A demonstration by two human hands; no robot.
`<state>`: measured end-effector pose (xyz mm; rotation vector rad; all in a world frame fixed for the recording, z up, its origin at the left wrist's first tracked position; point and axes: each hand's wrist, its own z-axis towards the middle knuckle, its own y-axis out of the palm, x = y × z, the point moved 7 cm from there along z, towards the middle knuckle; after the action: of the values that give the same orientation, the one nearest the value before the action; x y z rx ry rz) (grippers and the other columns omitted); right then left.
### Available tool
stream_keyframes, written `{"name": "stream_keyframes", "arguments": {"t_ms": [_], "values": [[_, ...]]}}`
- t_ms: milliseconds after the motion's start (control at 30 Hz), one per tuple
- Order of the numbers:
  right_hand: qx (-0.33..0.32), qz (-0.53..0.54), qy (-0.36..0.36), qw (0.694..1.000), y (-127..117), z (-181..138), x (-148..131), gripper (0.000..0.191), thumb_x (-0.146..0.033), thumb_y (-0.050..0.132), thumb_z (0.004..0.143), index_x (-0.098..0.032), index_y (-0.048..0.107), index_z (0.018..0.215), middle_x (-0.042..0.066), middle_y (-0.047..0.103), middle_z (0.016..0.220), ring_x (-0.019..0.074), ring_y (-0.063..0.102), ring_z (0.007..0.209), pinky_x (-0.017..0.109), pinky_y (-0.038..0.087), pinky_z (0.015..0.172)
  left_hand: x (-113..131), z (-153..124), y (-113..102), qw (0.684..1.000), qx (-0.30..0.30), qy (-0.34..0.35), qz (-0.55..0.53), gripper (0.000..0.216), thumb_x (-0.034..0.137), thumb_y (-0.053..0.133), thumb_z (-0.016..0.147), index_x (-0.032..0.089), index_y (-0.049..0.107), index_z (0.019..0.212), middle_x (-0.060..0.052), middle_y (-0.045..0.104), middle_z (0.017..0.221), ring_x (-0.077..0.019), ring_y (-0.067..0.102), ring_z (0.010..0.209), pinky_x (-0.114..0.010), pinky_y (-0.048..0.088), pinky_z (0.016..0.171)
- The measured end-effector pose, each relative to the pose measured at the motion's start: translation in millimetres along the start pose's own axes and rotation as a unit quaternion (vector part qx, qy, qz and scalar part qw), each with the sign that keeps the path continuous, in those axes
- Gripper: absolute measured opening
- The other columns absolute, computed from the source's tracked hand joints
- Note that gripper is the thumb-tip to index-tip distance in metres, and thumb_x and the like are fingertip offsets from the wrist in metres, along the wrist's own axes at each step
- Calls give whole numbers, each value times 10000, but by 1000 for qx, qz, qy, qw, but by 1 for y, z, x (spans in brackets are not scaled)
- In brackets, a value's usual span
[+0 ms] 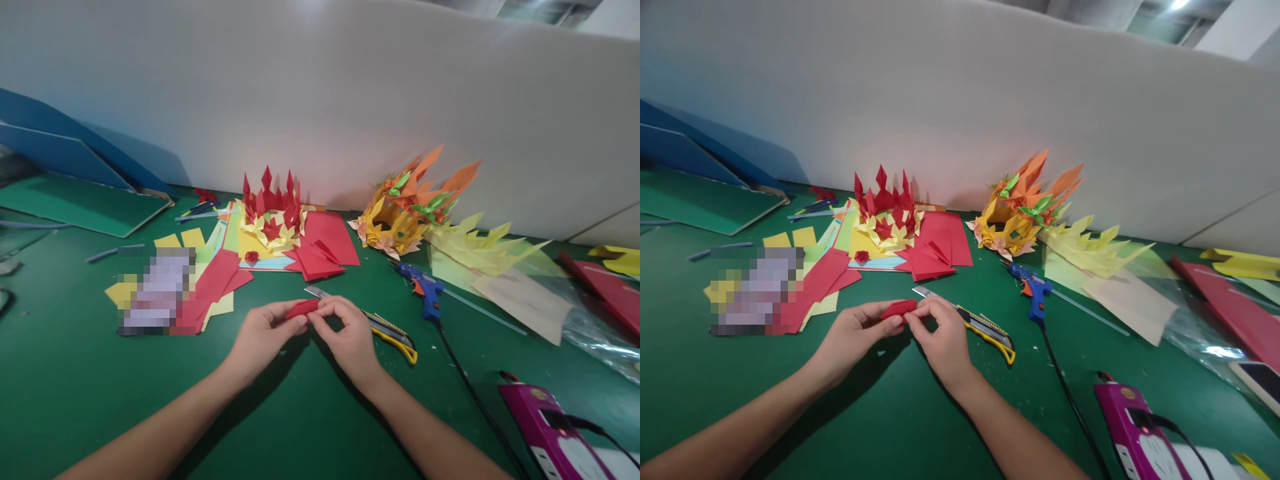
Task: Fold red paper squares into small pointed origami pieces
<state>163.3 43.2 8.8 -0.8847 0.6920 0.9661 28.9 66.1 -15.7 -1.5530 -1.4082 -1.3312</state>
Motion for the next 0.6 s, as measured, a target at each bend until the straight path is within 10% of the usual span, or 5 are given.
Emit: {"name": "stream_keyframes", "arguments": {"t_ms": [600], "values": [[-29,73,114,990,8,-3,13,115,-255,622,749,-195,570,666,-3,632,666,149,588,632,280,473,641,-3,0,-4,999,37,-22,-9,275,199,767,543,141,745,811,-78,763,824,-152,662,666,-283,525,711]]}}
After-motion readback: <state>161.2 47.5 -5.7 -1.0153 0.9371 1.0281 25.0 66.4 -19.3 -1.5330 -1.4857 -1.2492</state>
